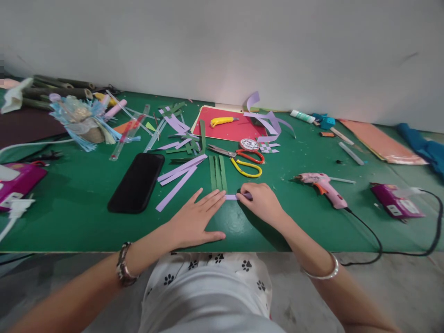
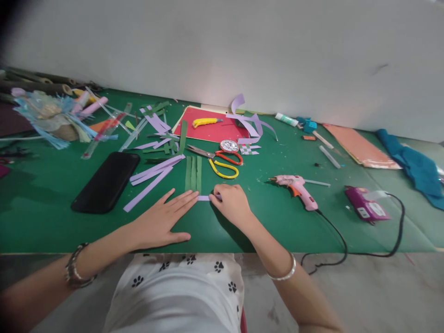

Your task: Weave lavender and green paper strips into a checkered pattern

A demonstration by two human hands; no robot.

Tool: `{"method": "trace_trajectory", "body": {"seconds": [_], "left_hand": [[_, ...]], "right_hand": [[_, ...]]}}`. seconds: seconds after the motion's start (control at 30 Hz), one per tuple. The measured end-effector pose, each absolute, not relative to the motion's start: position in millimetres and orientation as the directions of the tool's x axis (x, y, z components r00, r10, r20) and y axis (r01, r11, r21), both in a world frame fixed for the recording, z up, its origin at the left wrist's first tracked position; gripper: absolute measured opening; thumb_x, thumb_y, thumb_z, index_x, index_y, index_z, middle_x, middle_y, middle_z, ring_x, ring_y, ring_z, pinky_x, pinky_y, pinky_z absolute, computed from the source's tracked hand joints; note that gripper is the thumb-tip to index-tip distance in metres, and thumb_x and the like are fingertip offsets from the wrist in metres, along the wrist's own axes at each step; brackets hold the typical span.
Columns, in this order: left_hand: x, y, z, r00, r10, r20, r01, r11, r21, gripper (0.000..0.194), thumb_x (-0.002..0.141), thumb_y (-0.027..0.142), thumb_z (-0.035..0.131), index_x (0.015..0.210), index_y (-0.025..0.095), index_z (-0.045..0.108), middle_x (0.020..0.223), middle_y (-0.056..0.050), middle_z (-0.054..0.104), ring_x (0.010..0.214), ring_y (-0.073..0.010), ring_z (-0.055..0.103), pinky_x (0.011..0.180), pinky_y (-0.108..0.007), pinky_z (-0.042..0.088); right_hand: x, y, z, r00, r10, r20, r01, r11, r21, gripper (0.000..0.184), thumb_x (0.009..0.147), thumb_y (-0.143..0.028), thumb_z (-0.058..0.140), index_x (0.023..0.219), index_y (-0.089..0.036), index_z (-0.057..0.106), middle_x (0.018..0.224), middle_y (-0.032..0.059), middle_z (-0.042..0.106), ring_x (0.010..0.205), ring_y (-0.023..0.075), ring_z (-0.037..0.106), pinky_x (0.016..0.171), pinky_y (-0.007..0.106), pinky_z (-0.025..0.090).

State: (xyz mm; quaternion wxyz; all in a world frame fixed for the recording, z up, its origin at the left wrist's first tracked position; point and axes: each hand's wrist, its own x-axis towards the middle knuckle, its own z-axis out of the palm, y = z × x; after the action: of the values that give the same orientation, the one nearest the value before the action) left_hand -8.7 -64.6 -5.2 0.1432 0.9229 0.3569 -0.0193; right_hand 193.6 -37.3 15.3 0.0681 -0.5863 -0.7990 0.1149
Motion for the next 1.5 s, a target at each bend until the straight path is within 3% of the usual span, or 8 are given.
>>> {"method": "trace_trajectory", "body": {"seconds": [0.17,0.3,0.7,0.8,0.9,1.0,1.1,1.5], "left_hand": [[-9.8,-62.9,-4.0,0.754,0.647,-0.113,0.648,-0.707,0.284,0.083,0.082,0.068,0.025,0.141,0.011,0.017,0.147,-0.012,0.019,0.135,-0.026,0.019,0.109,-0.048,0.011],[-24.0,-61.2,0.3,0.736,0.676,-0.039,0.647,-0.684,0.337,0.076,0.086,0.064,0.016,0.143,0.013,0.01,0.148,-0.01,0.015,0.136,-0.0218,0.015,0.109,-0.04,0.015],[-32.8,-73.1,-7.6,0.716,0.697,-0.035,0.682,-0.688,0.249,0.074,0.085,0.065,0.021,0.141,0.015,0.022,0.144,-0.011,0.03,0.132,-0.0259,0.026,0.108,-0.045,0.013],[-28.2,-66.3,-5.6,0.641,0.766,0.034,0.733,-0.626,0.267,0.063,0.089,0.055,0.028,0.137,0.014,0.03,0.133,-0.013,0.046,0.121,-0.0248,0.042,0.102,-0.041,0.029],[-19.9,-56.1,-0.8,0.564,0.824,0.053,0.785,-0.555,0.275,0.047,0.089,0.04,0.042,0.126,0.012,0.044,0.112,-0.012,0.058,0.102,-0.0241,0.054,0.084,-0.035,0.044],[-10.3,-48.1,4.5,0.56,0.828,0.014,0.794,-0.542,0.275,0.028,0.086,0.027,0.051,0.109,0.012,0.057,0.098,-0.009,0.059,0.092,-0.0226,0.057,0.075,-0.032,0.048],[-4.4,-44.7,7.1,0.55,0.835,0.003,0.805,-0.53,0.267,0.02,0.086,0.022,0.051,0.102,0.012,0.059,0.093,-0.007,0.058,0.089,-0.0212,0.058,0.073,-0.03,0.048],[-1.8,-47.9,3.7,0.576,0.816,0.054,0.806,-0.577,0.134,0.023,0.092,0.021,0.04,0.091,0.014,0.062,0.086,-0.004,0.059,0.082,-0.017,0.059,0.065,-0.025,0.045]], "right_hand": [[194.8,-36.5,15.4,-0.302,0.952,-0.051,0.922,0.278,-0.27,0.019,0.079,-0.023,0.053,0.061,-0.018,0.049,0.063,-0.0007,0.057,0.058,0.011,0.048,0.06,0.024,0.028],[195.6,-36.4,13.8,-0.306,0.951,-0.053,0.921,0.281,-0.271,0.017,0.078,-0.022,0.054,0.063,-0.018,0.05,0.064,-0.0006,0.058,0.06,0.0112,0.049,0.062,0.024,0.028],[194.6,-36.2,13.5,-0.313,0.948,-0.053,0.919,0.288,-0.268,0.018,0.079,-0.023,0.052,0.063,-0.019,0.048,0.065,-0.0009,0.058,0.06,0.0114,0.049,0.063,0.024,0.028],[195.2,-35.8,12.7,-0.319,0.947,-0.05,0.917,0.294,-0.27,0.018,0.079,-0.023,0.052,0.062,-0.018,0.048,0.064,-0.001,0.057,0.06,0.0113,0.048,0.063,0.024,0.028],[195.3,-35.7,13.1,-0.321,0.946,-0.048,0.917,0.298,-0.264,0.018,0.079,-0.023,0.052,0.062,-0.018,0.048,0.064,-0.0009,0.057,0.06,0.0112,0.048,0.062,0.024,0.027],[195.4,-35.9,14.0,-0.327,0.944,-0.048,0.917,0.305,-0.258,0.018,0.079,-0.022,0.053,0.062,-0.018,0.048,0.063,-0.0013,0.056,0.058,0.0107,0.046,0.061,0.024,0.026],[196.0,-35.8,14.1,-0.334,0.941,-0.045,0.911,0.31,-0.271,0.018,0.079,-0.021,0.053,0.062,-0.018,0.047,0.06,-0.002,0.053,0.056,0.01,0.044,0.059,0.023,0.026],[196.8,-33.7,14.5,-0.347,0.937,-0.051,0.882,0.307,-0.358,0.022,0.076,-0.017,0.055,0.059,-0.018,0.043,0.056,-0.004,0.046,0.052,0.0084,0.037,0.054,0.021,0.024]]}}
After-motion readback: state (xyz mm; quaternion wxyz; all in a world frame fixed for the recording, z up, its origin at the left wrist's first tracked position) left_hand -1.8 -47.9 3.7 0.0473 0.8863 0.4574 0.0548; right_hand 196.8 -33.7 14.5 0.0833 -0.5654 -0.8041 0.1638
